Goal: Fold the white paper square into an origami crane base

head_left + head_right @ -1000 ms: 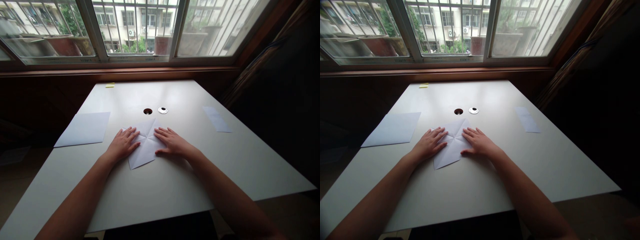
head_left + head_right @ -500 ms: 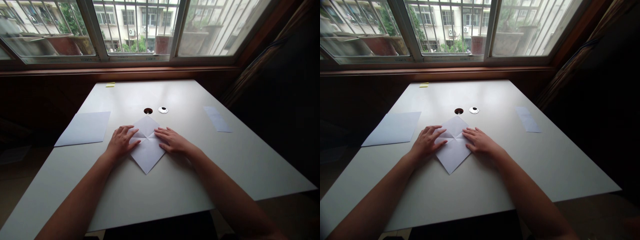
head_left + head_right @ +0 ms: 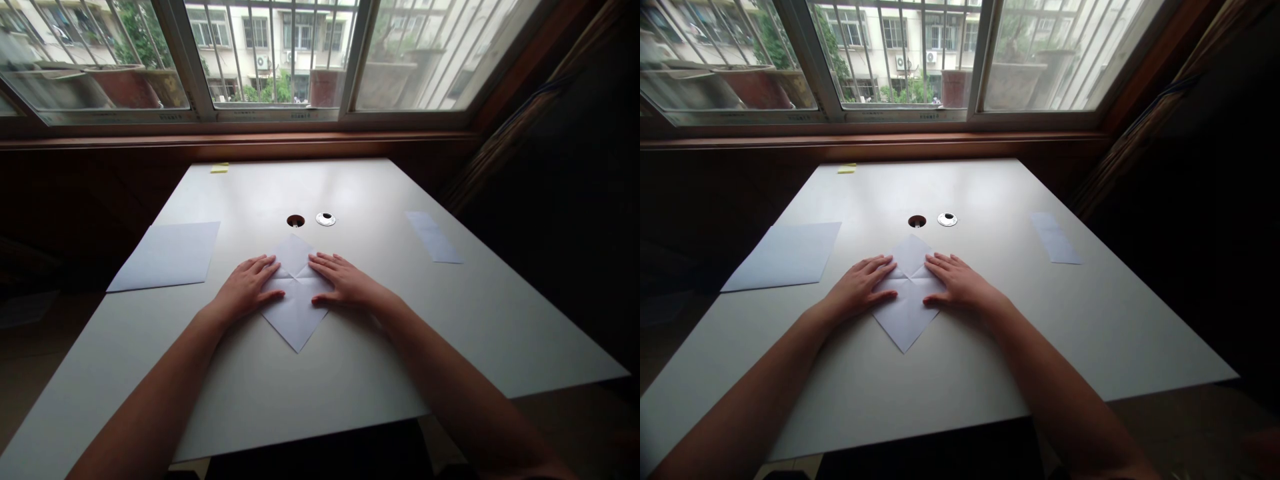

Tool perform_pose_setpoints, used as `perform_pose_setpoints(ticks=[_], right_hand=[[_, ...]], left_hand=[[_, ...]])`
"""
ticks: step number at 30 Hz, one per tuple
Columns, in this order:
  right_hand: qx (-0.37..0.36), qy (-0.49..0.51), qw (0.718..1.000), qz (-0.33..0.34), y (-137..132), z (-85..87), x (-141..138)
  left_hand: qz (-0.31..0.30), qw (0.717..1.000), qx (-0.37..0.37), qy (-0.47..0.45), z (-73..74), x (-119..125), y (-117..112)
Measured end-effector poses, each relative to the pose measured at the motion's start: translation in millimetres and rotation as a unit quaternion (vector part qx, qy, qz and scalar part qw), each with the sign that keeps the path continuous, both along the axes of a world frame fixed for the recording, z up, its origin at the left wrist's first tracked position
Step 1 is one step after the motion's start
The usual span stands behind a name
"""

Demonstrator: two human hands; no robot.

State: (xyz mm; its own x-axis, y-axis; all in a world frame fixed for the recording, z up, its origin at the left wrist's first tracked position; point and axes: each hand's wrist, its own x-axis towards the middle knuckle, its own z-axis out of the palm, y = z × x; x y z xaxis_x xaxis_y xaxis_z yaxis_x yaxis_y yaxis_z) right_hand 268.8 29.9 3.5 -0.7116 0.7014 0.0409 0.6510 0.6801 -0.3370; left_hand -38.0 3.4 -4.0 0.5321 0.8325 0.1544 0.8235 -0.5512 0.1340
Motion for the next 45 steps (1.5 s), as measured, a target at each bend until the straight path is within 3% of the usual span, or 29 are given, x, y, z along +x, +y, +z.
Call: perform_pose_setpoints(ticks=[14,32,45], right_hand=[[0.05,-0.001,0.999,-0.003,0,-0.9,-5],[0.034,-0.036,0.999,-0.018,-8,-3.8,-1],[0.027,-0.035,0.999,-0.017,-6,0.8,-1]], left_hand=[[0.014,1.0,-0.01,0.016,5.9,-1,-8],[0.015,0.998,-0.048,0.025,3.4,0,-15],[0.018,0.999,-0.032,0.027,4.4,1,-15]])
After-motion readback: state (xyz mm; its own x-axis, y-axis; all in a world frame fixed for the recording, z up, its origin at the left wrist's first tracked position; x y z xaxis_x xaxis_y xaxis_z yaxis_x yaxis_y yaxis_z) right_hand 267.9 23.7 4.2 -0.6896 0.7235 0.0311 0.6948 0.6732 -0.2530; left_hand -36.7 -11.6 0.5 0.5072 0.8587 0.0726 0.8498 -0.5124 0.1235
